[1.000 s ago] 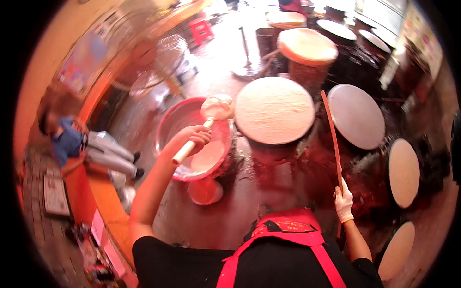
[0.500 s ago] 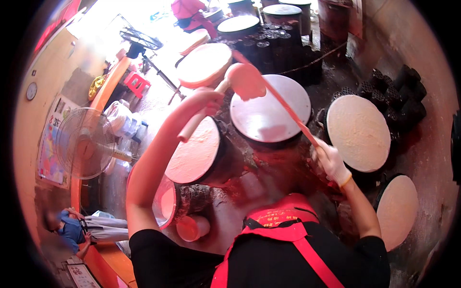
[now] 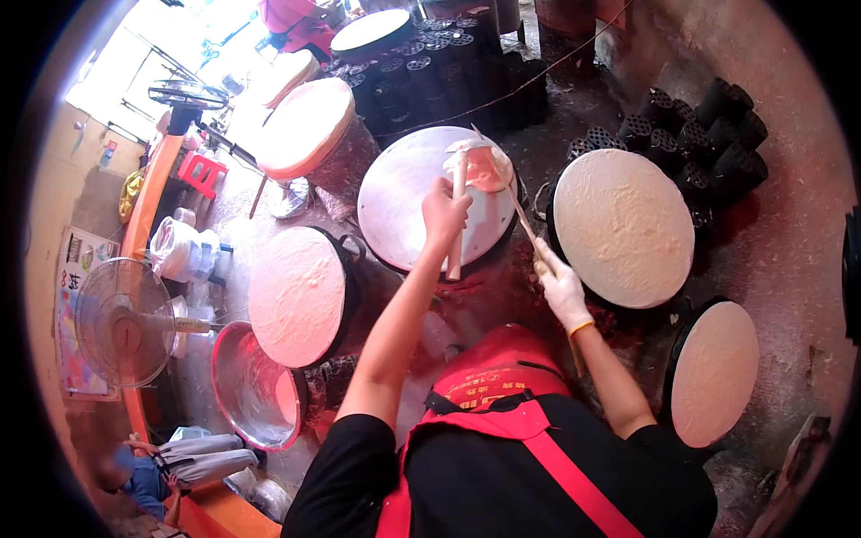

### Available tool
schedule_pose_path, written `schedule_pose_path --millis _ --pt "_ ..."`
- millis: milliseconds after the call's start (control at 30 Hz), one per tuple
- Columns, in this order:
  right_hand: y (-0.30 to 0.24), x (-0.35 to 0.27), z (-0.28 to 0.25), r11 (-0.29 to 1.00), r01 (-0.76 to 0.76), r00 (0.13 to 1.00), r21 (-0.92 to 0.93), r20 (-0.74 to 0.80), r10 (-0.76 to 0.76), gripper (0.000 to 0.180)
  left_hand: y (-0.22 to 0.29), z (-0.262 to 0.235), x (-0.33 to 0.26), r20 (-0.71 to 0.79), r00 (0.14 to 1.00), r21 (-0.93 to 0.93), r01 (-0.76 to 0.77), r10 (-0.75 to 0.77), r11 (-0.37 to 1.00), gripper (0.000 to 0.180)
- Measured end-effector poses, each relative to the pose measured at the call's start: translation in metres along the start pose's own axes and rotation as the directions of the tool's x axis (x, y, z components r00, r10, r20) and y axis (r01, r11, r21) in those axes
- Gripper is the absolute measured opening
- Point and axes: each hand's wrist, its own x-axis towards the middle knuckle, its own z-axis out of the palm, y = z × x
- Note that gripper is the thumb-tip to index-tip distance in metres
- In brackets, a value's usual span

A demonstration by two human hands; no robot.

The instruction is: The person pours batter onto heated circular plates using a ladle and spreads it into thin circles with a wooden stick.

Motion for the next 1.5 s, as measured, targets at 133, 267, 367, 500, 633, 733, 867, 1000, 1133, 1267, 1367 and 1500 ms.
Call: schedule_pose_path --millis 133,267,367,500,633,733,867,1000,1133,1267,1367,1500 --pt "0.024 0.001 0.042 0.956 0.112 0.972 -0.272 -0.169 -0.162 0.049 -0.014 0.004 0.015 -0.079 0.983 -0.323 0.133 -0.167 0.937 0.020" --pt "0.014 0.048 0.081 0.996 0.064 0.993 0.066 -0.102 -0.057 0.045 -0.016 -0.033 0.038 -0.002 0.991 -0.680 0.094 -0.130 0.727 0.018" --pt "-0.033 0.060 0.079 0.739 -0.391 0.920 0.548 0.245 0.304 0.041 0.009 -0.065 0.037 0.160 0.979 -0.865 0.201 -0.127 0.460 0.031" --pt "-0.019 0.035 0.067 0.445 -0.396 0.918 0.803 0.334 0.214 0.045 -0.001 -0.120 0.011 0.333 0.937 -0.783 0.335 -0.102 0.524 0.021" --pt "-0.005 0.004 0.107 0.486 -0.203 0.941 0.850 0.032 0.337 0.041 -0.029 -0.132 -0.062 0.205 0.909 -0.603 0.410 -0.364 0.684 0.016" --pt "-0.032 0.020 0.142 0.542 -0.227 0.925 0.809 0.005 0.380 0.042 -0.034 -0.138 -0.119 0.202 0.879 -0.632 0.454 -0.432 0.629 0.020" --pt "-0.066 0.072 0.171 0.609 -0.259 0.920 0.750 0.000 0.392 0.039 -0.048 -0.153 -0.168 0.184 0.846 -0.597 0.501 -0.501 0.627 0.018" --pt "-0.071 0.079 0.150 0.641 -0.376 0.926 0.669 0.240 0.292 0.038 -0.082 -0.175 -0.193 0.126 0.822 -0.583 0.515 -0.556 0.629 0.015" --pt "-0.046 0.029 0.126 0.692 -0.279 0.943 0.666 0.054 0.328 0.039 -0.099 -0.197 -0.206 0.146 0.791 -0.615 0.543 -0.594 0.572 0.013" --pt "-0.044 0.016 0.150 0.743 -0.276 0.912 0.609 -0.078 0.403 0.037 -0.108 -0.211 -0.218 0.147 0.778 -0.606 0.559 -0.610 0.566 0.015" --pt "-0.066 0.041 0.169 0.764 -0.295 0.928 0.574 -0.019 0.372 0.040 -0.111 -0.213 -0.222 0.148 0.765 -0.569 0.584 -0.627 0.579 0.016" --pt "-0.082 0.049 0.159 0.785 -0.364 0.931 0.502 0.206 0.301 0.038 -0.129 -0.212 -0.226 0.122 0.811 -0.534 0.539 -0.572 0.651 0.015"
